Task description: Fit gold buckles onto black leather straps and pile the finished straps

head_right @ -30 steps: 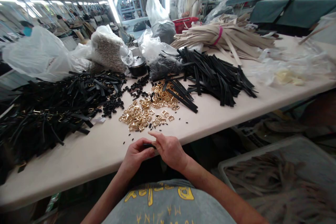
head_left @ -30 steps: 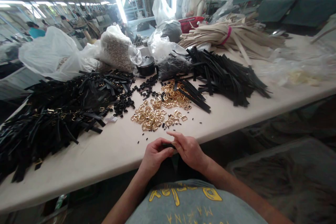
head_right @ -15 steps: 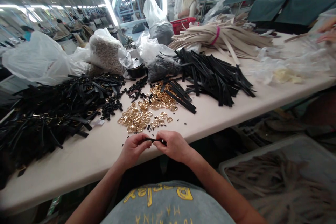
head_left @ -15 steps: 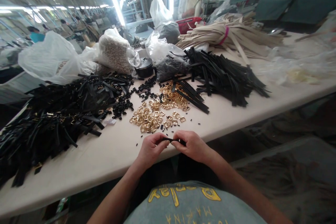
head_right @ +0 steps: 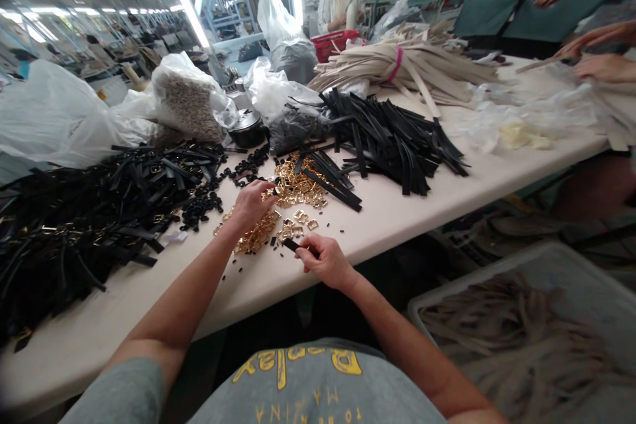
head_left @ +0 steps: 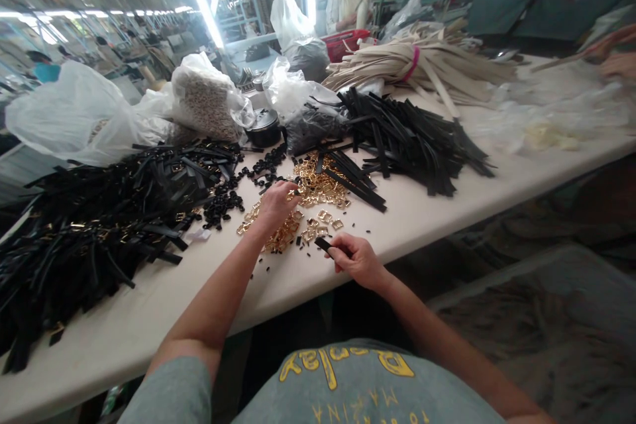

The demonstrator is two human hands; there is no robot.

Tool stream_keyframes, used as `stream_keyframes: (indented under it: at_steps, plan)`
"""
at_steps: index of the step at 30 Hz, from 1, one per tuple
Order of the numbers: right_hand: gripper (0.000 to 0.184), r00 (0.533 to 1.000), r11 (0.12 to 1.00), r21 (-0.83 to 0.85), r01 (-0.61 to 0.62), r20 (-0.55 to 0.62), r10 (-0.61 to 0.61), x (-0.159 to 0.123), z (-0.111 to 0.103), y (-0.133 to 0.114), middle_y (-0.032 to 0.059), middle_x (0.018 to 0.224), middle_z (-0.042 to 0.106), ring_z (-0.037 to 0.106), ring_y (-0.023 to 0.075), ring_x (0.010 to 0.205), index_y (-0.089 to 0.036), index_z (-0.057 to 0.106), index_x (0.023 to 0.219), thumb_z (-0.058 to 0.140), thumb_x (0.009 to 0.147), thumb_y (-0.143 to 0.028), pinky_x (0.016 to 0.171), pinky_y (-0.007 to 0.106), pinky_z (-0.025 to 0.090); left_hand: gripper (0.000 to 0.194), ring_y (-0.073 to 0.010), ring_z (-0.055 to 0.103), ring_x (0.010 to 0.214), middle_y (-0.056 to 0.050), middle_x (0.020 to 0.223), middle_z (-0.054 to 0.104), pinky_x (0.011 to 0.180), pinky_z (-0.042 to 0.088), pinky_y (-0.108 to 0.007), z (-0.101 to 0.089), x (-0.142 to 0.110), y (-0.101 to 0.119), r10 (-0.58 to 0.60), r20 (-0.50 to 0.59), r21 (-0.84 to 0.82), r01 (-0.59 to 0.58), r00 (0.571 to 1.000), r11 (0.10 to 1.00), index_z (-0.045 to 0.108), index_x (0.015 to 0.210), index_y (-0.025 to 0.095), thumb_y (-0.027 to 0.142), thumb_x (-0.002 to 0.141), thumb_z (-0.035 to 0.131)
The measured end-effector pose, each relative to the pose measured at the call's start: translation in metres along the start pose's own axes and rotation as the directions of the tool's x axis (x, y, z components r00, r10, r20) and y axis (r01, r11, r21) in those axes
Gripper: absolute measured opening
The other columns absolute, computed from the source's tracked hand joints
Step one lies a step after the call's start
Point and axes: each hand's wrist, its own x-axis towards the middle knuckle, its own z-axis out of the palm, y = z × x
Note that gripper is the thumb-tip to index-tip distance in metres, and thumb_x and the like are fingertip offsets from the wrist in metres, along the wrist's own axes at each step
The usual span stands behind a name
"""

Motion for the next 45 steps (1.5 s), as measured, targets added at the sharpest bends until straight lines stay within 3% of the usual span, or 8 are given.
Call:
stream_keyframes:
  at_steps: [15, 21, 23, 26, 28, 31, 39, 45]
  plan:
    - [0.015, 0.998, 0.993, -0.102, 0.063, 0.011, -0.062, -0.001, 0.002, 0.001, -0.0035, 0.057, 0.060, 0.057, 0.0101, 0.049, -0.019, 0.061, 0.077, 0.061, 0.085, -0.031, 0.051, 0.021, 0.045, 0.011, -0.0221, 0.060, 0.084, -0.010, 0.093, 0.067, 0.078, 0.044, -0.033, 0.022, 0.024, -0.003, 0.003, 0.085, 0.158, -0.017, 0.996, 0.987, 0.074, 0.089, 0.017, 0.022, 0.084, 0.065]
    - [0.016, 0.999, 0.997, -0.063, 0.037, 0.022, -0.035, -0.001, 0.000, -0.003, -0.0030, 0.058, 0.061, 0.059, 0.0106, 0.049, -0.018, 0.062, 0.079, 0.062, 0.085, -0.034, 0.052, 0.022, 0.046, 0.014, -0.0185, 0.060, 0.073, -0.007, 0.081, 0.068, 0.074, 0.044, -0.032, 0.010, 0.009, 0.002, -0.112, 0.013, -0.074, 0.113, 0.994, 0.991, 0.071, 0.081, 0.017, 0.026, 0.085, 0.062]
    - [0.018, 0.999, 1.000, -0.016, 0.021, 0.030, -0.020, 0.000, -0.001, -0.005, -0.0004, 0.066, 0.067, 0.060, 0.0104, 0.050, -0.018, 0.061, 0.081, 0.063, 0.084, -0.036, 0.052, 0.022, 0.047, 0.017, -0.0160, 0.059, 0.066, -0.004, 0.073, 0.067, 0.070, 0.045, -0.032, 0.003, -0.002, 0.002, -0.213, 0.034, -0.323, 0.213, 0.976, 0.922, 0.069, 0.079, 0.016, 0.031, 0.084, 0.064]
    - [0.020, 0.999, 0.997, 0.072, -0.017, 0.035, 0.014, 0.002, -0.001, -0.007, 0.0028, 0.078, 0.072, 0.061, 0.0094, 0.051, -0.018, 0.060, 0.083, 0.062, 0.084, -0.038, 0.052, 0.022, 0.048, 0.027, -0.0132, 0.061, 0.062, -0.003, 0.070, 0.067, 0.067, 0.050, -0.030, -0.009, -0.024, 0.004, -0.311, 0.183, -0.686, 0.347, 0.933, 0.639, 0.066, 0.078, 0.015, 0.041, 0.075, 0.073]
    - [0.020, 0.999, 0.991, 0.123, -0.042, 0.018, 0.040, 0.003, 0.001, -0.008, 0.0020, 0.077, 0.071, 0.059, 0.0083, 0.049, -0.018, 0.059, 0.084, 0.062, 0.083, -0.038, 0.051, 0.021, 0.047, 0.035, -0.0120, 0.061, 0.061, -0.003, 0.071, 0.067, 0.067, 0.052, -0.029, -0.018, -0.040, 0.007, -0.321, 0.267, -0.780, 0.400, 0.908, 0.481, 0.067, 0.078, 0.015, 0.045, 0.068, 0.079]
    - [0.018, 0.997, 0.984, 0.162, -0.071, -0.023, 0.076, 0.006, 0.005, -0.010, -0.0001, 0.073, 0.069, 0.055, 0.0070, 0.047, -0.018, 0.059, 0.084, 0.062, 0.082, -0.036, 0.049, 0.021, 0.045, 0.035, -0.0099, 0.059, 0.058, -0.001, 0.068, 0.066, 0.064, 0.052, -0.026, -0.030, -0.060, 0.014, -0.303, 0.335, -0.808, 0.438, 0.892, 0.395, 0.069, 0.078, 0.016, 0.046, 0.065, 0.082]
    - [0.017, 1.000, 0.993, 0.113, -0.023, 0.019, 0.021, 0.010, 0.021, -0.018, -0.0008, 0.074, 0.066, 0.056, 0.0071, 0.051, -0.018, 0.062, 0.086, 0.062, 0.083, -0.035, 0.051, 0.021, 0.046, 0.026, -0.0110, 0.057, 0.060, -0.002, 0.068, 0.068, 0.060, 0.049, -0.024, -0.052, -0.086, 0.048, -0.130, 0.398, -0.767, 0.407, 0.908, 0.496, 0.075, 0.081, 0.017, 0.040, 0.069, 0.079]
    - [0.020, 0.994, 0.972, 0.235, -0.017, 0.107, -0.008, 0.004, 0.020, -0.021, -0.0001, 0.077, 0.068, 0.059, 0.0077, 0.056, -0.018, 0.064, 0.089, 0.065, 0.083, -0.037, 0.056, 0.021, 0.050, 0.029, -0.0099, 0.054, 0.059, -0.002, 0.068, 0.068, 0.058, 0.047, -0.023, -0.054, -0.084, 0.048, -0.125, 0.424, -0.732, 0.421, 0.897, 0.536, 0.075, 0.082, 0.016, 0.042, 0.069, 0.078]
